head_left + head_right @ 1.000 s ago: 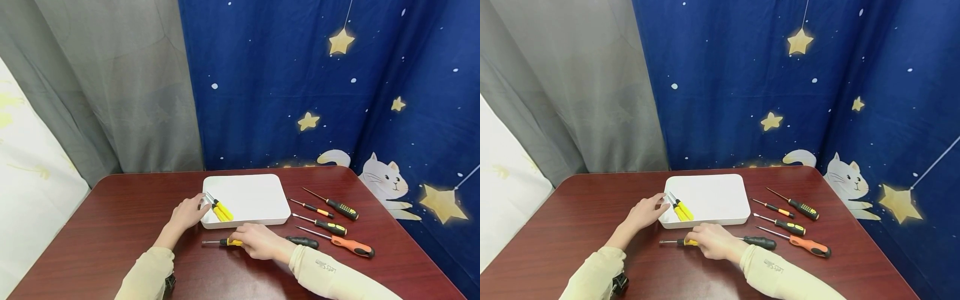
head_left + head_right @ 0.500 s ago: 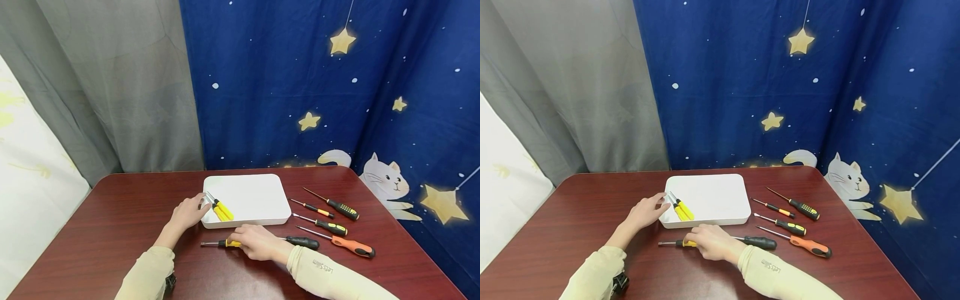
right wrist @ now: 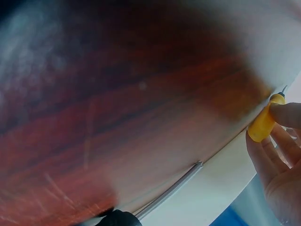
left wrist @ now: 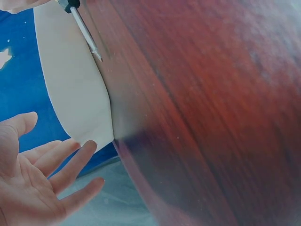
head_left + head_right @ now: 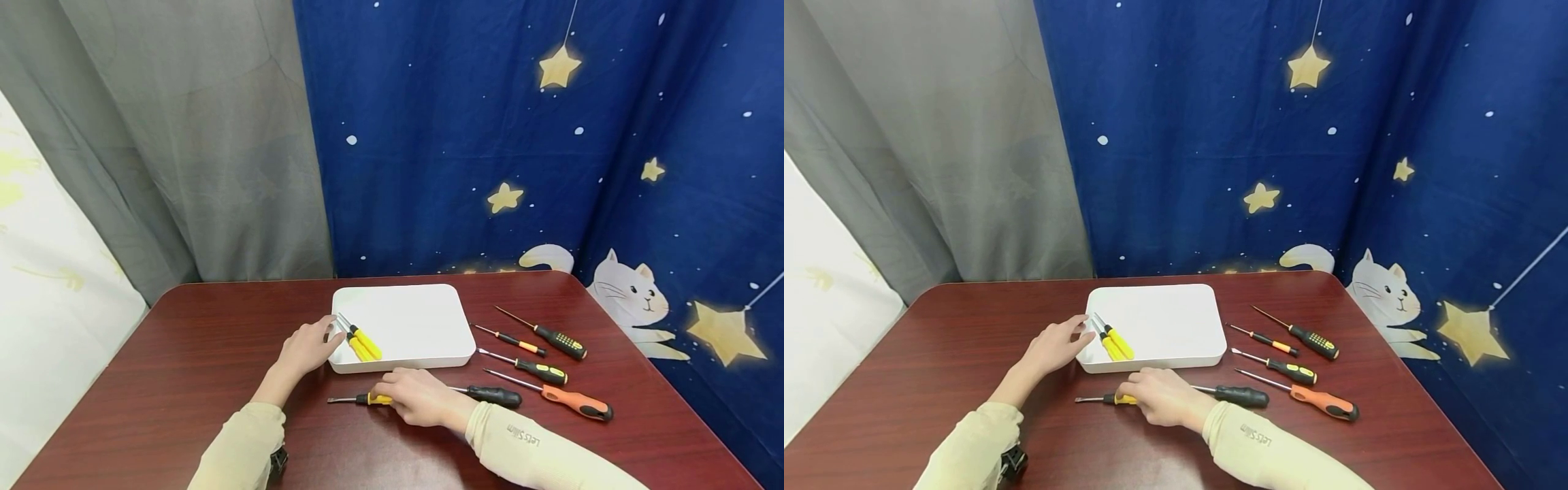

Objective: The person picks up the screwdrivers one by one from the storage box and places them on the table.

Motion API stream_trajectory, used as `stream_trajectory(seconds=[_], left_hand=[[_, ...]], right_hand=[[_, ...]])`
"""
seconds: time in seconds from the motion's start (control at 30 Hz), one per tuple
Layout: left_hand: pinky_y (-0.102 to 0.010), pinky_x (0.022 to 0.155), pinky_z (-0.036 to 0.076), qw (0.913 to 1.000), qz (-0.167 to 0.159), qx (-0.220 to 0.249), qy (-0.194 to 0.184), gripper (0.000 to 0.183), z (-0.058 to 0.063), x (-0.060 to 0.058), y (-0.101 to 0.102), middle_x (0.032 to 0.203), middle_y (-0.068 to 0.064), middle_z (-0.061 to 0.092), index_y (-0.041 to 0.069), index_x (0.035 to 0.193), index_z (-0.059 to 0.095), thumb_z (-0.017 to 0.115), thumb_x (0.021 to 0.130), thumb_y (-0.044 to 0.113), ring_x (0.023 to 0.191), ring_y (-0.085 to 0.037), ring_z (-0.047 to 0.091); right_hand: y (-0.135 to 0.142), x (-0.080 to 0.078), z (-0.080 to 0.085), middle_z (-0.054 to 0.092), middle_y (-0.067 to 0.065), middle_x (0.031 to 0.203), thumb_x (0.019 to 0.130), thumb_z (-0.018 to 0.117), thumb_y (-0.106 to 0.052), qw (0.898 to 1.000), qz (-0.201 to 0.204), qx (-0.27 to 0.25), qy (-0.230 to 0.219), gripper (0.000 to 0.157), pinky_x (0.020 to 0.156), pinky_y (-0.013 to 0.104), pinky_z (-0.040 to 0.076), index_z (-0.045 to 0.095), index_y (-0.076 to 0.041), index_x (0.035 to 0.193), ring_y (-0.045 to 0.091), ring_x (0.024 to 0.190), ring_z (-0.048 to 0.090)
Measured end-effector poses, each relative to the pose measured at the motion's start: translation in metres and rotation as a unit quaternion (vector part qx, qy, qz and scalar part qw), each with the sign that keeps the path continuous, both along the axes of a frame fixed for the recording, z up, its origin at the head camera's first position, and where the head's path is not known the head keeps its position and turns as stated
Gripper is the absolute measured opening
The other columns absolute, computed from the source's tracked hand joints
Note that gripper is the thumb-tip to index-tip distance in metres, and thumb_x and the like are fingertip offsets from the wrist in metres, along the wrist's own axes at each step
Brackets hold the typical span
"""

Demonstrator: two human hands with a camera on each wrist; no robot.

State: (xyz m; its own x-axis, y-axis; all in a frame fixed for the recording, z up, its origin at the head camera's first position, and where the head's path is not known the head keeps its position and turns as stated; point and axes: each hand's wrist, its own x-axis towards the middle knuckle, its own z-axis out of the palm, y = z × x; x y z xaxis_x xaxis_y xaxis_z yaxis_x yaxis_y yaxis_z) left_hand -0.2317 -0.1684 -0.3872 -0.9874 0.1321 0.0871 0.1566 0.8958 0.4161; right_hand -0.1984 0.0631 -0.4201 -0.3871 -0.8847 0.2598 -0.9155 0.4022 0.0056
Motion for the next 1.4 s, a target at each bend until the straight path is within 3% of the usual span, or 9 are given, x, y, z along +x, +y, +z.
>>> stream_trajectory(seconds=[1.4], left_hand=[[-0.048, 0.068, 0.043, 1.0000, -0.002, 0.000, 0.001, 0.050, 0.0014, 0.0009, -0.0001, 0.107, -0.012, 0.059, 0.005, 0.125, 0.048, 0.051, 0.085, 0.036, 0.093, -0.029, 0.056]], right_hand=[[0.0008, 0.0003, -0.0006, 0.053, -0.012, 0.087, 0.072, 0.066, -0.015, 1.000, -0.013, 0.015, 0.003, 0.035, 0.058, 0.023, 0.042, 0.057, -0.023, 0.105, 0.006, 0.082, 0.052]])
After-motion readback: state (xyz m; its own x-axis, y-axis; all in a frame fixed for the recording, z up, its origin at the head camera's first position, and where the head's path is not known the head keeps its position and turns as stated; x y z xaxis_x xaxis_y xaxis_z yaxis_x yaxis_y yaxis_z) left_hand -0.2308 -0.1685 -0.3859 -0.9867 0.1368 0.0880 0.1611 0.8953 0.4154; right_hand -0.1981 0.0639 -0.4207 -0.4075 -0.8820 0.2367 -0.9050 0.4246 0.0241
